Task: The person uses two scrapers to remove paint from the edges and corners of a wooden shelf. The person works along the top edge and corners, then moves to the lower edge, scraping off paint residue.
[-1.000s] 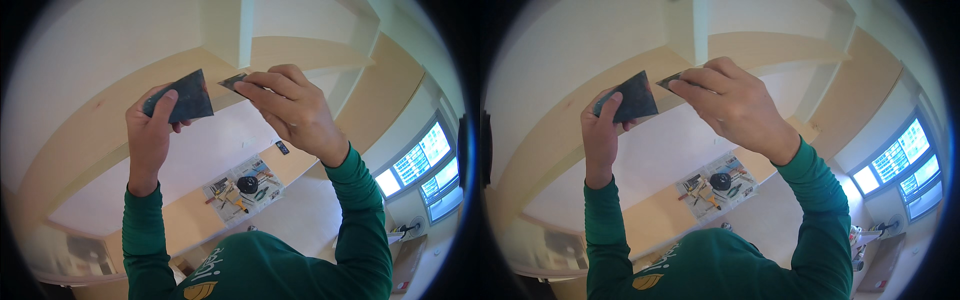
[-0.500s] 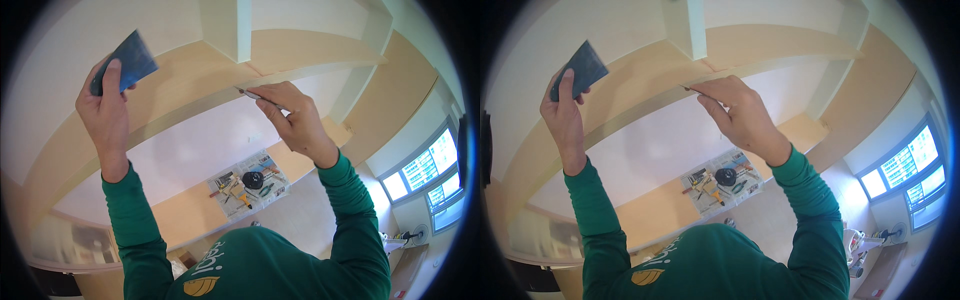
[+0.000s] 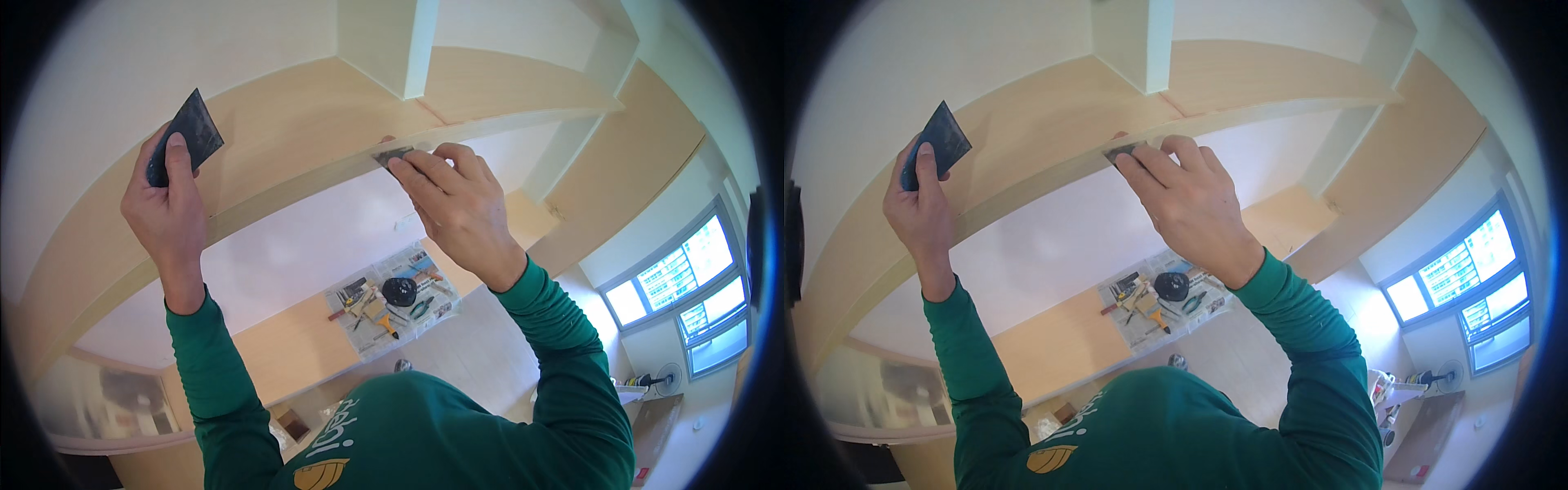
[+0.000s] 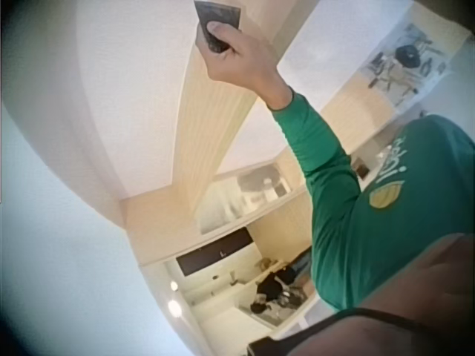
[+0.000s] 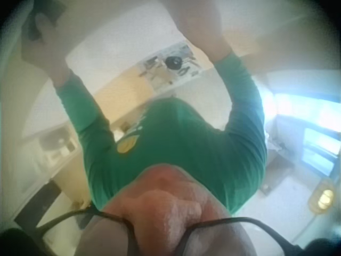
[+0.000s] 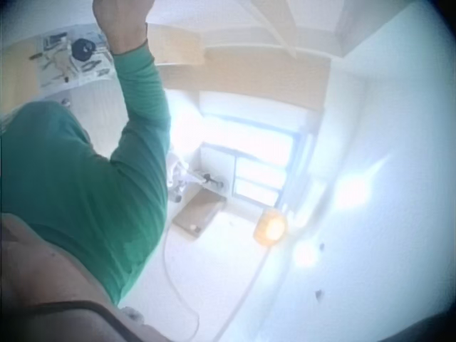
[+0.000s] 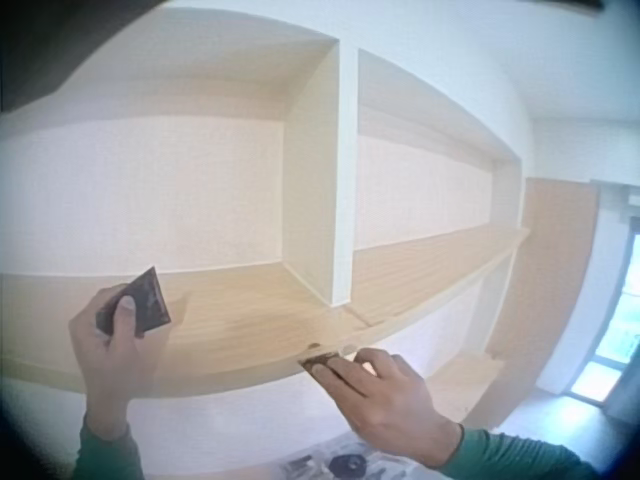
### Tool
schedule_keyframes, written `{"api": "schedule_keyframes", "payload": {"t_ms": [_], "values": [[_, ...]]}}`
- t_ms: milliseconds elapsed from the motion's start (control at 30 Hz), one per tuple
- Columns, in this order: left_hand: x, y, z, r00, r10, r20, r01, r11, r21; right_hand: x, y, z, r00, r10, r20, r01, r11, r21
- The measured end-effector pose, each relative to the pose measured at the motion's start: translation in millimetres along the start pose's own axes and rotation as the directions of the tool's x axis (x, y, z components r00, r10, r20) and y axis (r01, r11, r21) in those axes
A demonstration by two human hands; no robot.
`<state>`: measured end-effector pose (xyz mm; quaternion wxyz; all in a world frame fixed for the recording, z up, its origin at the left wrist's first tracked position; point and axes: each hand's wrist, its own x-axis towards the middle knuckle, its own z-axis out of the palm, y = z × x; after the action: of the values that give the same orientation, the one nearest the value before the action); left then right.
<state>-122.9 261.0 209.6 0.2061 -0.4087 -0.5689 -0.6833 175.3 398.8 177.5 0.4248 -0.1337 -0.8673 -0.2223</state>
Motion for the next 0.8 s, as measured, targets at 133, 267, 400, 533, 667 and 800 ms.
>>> {"api": "schedule_keyframes", "payload": {"t_ms": [133,267,400,533,667,800], "values": [[-1.2,2.3,-0.7,1.0,-0.011,0.015,0.011,0.999,0.035,1.0,-6.4,5.6,0.999,0.037,-0.013,-0.038,0.999,-0.027],[-1.0,1.8,-3.5,0.999,0.05,0.011,-0.051,0.998,0.036,0.8,-15.9,8.5,1.0,-0.008,-0.027,0.007,0.999,-0.04],[-1.0,0.0,-4.6,0.996,0.082,0.038,-0.082,0.997,0.011,2.4,-23.2,13.4,0.998,-0.034,-0.043,0.032,0.998,-0.055],[-0.4,-3.3,-4.8,0.991,0.132,0.006,-0.132,0.991,0.014,5.1,-34.3,15.5,0.999,0.036,-0.021,-0.036,0.999,-0.017],[0.2,-5.9,-7.5,0.987,0.153,0.048,-0.153,0.988,-0.017,15.3,-27.7,-2.6,0.999,0.032,-0.039,-0.033,0.999,-0.035],[-0.1,-6.8,-8.9,0.986,0.16,0.043,-0.16,0.987,-0.015,52.6,17.3,-25.4,0.954,0.192,0.232,-0.191,0.981,-0.028]]}}
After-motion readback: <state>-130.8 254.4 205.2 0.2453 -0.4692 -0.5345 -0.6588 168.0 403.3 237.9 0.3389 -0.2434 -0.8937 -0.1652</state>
